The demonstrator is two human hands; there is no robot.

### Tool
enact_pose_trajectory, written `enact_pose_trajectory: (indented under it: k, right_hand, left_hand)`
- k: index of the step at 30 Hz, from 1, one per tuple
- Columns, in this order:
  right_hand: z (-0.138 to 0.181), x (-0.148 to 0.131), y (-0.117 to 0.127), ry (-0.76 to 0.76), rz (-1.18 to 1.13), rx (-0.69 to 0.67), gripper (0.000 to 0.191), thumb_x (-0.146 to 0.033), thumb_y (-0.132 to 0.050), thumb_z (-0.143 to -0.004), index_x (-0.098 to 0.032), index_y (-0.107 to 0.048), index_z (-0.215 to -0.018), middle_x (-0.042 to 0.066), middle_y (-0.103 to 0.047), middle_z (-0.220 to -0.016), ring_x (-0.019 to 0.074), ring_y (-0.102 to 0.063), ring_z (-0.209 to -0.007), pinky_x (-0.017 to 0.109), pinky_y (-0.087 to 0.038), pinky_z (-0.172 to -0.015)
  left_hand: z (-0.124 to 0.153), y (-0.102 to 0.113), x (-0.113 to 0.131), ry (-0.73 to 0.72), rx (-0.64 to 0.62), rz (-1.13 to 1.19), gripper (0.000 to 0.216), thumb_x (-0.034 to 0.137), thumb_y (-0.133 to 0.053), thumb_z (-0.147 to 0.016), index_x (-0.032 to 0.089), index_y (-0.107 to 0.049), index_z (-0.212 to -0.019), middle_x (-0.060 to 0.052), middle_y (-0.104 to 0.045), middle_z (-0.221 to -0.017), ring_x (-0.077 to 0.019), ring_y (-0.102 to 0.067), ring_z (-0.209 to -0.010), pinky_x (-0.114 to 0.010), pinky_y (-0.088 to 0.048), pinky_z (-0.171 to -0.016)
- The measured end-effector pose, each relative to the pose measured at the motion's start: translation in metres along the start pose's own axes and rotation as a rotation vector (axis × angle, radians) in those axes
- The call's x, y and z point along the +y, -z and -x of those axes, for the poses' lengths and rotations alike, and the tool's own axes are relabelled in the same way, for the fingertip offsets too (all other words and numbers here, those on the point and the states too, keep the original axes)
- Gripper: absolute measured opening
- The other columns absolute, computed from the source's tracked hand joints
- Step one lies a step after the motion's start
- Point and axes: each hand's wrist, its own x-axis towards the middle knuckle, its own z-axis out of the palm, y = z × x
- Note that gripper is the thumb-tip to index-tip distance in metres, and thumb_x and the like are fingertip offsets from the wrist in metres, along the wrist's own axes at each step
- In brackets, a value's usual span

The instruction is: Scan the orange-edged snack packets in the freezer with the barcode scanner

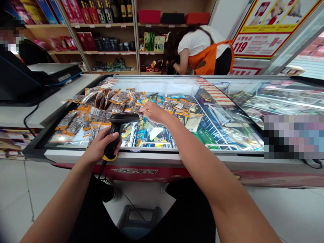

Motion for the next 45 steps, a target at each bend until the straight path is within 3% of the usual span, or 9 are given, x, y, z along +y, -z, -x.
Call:
enact_pose_trajectory:
  k: [8,11,14,18,26,30,37,40,45]
  right_hand:
    - [0.003,0.003,-0.001,-0.125,0.299,0.201,0.034,-0.037,-0.052,-0.105,-0.020,-0.079,-0.092,0.016,-0.075,-0.112,0.0375,-0.065,-0.115,0.054,-0.051,-0.103]
    - [0.005,0.000,-0.005,-0.128,0.347,0.263,0.032,-0.043,-0.059,-0.104,-0.019,-0.079,-0.110,0.016,-0.075,-0.125,0.0387,-0.063,-0.123,0.054,-0.048,-0.108]
    - [0.006,-0.003,-0.013,-0.102,0.332,0.141,0.042,-0.043,-0.058,-0.106,-0.022,-0.068,-0.141,0.013,-0.066,-0.149,0.0354,-0.057,-0.137,0.050,-0.045,-0.113]
    - [0.006,0.008,-0.015,-0.275,0.412,0.102,0.048,-0.046,-0.048,-0.110,-0.022,-0.059,-0.151,0.014,-0.062,-0.153,0.0360,-0.057,-0.138,0.051,-0.043,-0.115]
    - [0.025,0.023,0.014,-0.548,0.614,0.153,0.041,-0.011,-0.043,-0.104,-0.014,-0.071,-0.133,0.020,-0.072,-0.135,0.0372,-0.061,-0.134,0.051,-0.045,-0.113]
    - [0.005,0.018,0.018,-0.430,0.620,0.197,0.052,-0.003,-0.040,-0.099,-0.010,-0.064,-0.145,0.022,-0.059,-0.154,0.0368,-0.045,-0.151,0.052,-0.038,-0.121]
    - [-0.077,0.027,0.003,-0.207,0.301,-0.014,0.079,-0.013,-0.050,-0.100,-0.010,-0.021,-0.174,0.014,-0.021,-0.179,0.0274,-0.018,-0.167,0.043,-0.018,-0.134]
    - [-0.093,0.032,-0.010,-0.225,0.227,-0.048,0.075,-0.017,-0.052,-0.101,-0.011,-0.028,-0.172,0.015,-0.024,-0.178,0.0297,-0.023,-0.165,0.043,-0.022,-0.133]
    - [-0.087,0.039,-0.008,-0.208,0.186,0.048,0.042,-0.016,-0.054,-0.099,-0.013,-0.067,-0.139,0.018,-0.065,-0.147,0.0341,-0.064,-0.130,0.047,-0.050,-0.111]
  left_hand:
    - [0.002,0.002,0.001,-0.006,0.007,-0.014,0.038,0.053,-0.071,-0.093,0.021,-0.051,-0.095,0.004,-0.062,-0.064,-0.0126,-0.059,-0.043,-0.024,-0.048,-0.042]
    - [0.002,0.004,-0.001,-0.001,-0.002,-0.018,0.037,0.052,-0.071,-0.094,0.021,-0.052,-0.093,0.004,-0.063,-0.065,-0.0129,-0.059,-0.044,-0.025,-0.049,-0.042]
    - [0.002,0.006,-0.003,-0.008,-0.003,-0.019,0.037,0.052,-0.072,-0.093,0.021,-0.052,-0.092,0.003,-0.063,-0.065,-0.0134,-0.060,-0.045,-0.025,-0.049,-0.042]
    - [0.003,0.009,-0.005,0.005,0.018,-0.042,0.039,0.054,-0.074,-0.090,0.021,-0.055,-0.091,0.002,-0.064,-0.066,-0.0139,-0.059,-0.045,-0.025,-0.050,-0.042]
    - [0.005,0.013,-0.006,0.006,0.099,-0.088,0.041,0.056,-0.075,-0.089,0.019,-0.058,-0.087,0.001,-0.065,-0.067,-0.0136,-0.060,-0.047,-0.025,-0.050,-0.043]
    - [0.004,0.009,-0.006,-0.029,0.139,-0.071,0.037,0.053,-0.073,-0.091,0.019,-0.058,-0.089,0.001,-0.065,-0.067,-0.0137,-0.060,-0.047,-0.025,-0.050,-0.043]
    - [0.002,0.003,-0.004,-0.069,0.158,-0.030,0.035,0.051,-0.069,-0.094,0.020,-0.054,-0.090,0.004,-0.063,-0.066,-0.0123,-0.060,-0.045,-0.024,-0.049,-0.043]
    - [0.001,0.002,-0.003,-0.072,0.156,-0.034,0.034,0.050,-0.068,-0.094,0.020,-0.053,-0.089,0.005,-0.062,-0.065,-0.0119,-0.060,-0.044,-0.023,-0.048,-0.043]
    - [0.000,0.001,-0.002,-0.077,0.136,-0.036,0.034,0.050,-0.067,-0.095,0.020,-0.053,-0.089,0.004,-0.063,-0.066,-0.0116,-0.060,-0.045,-0.023,-0.048,-0.043]
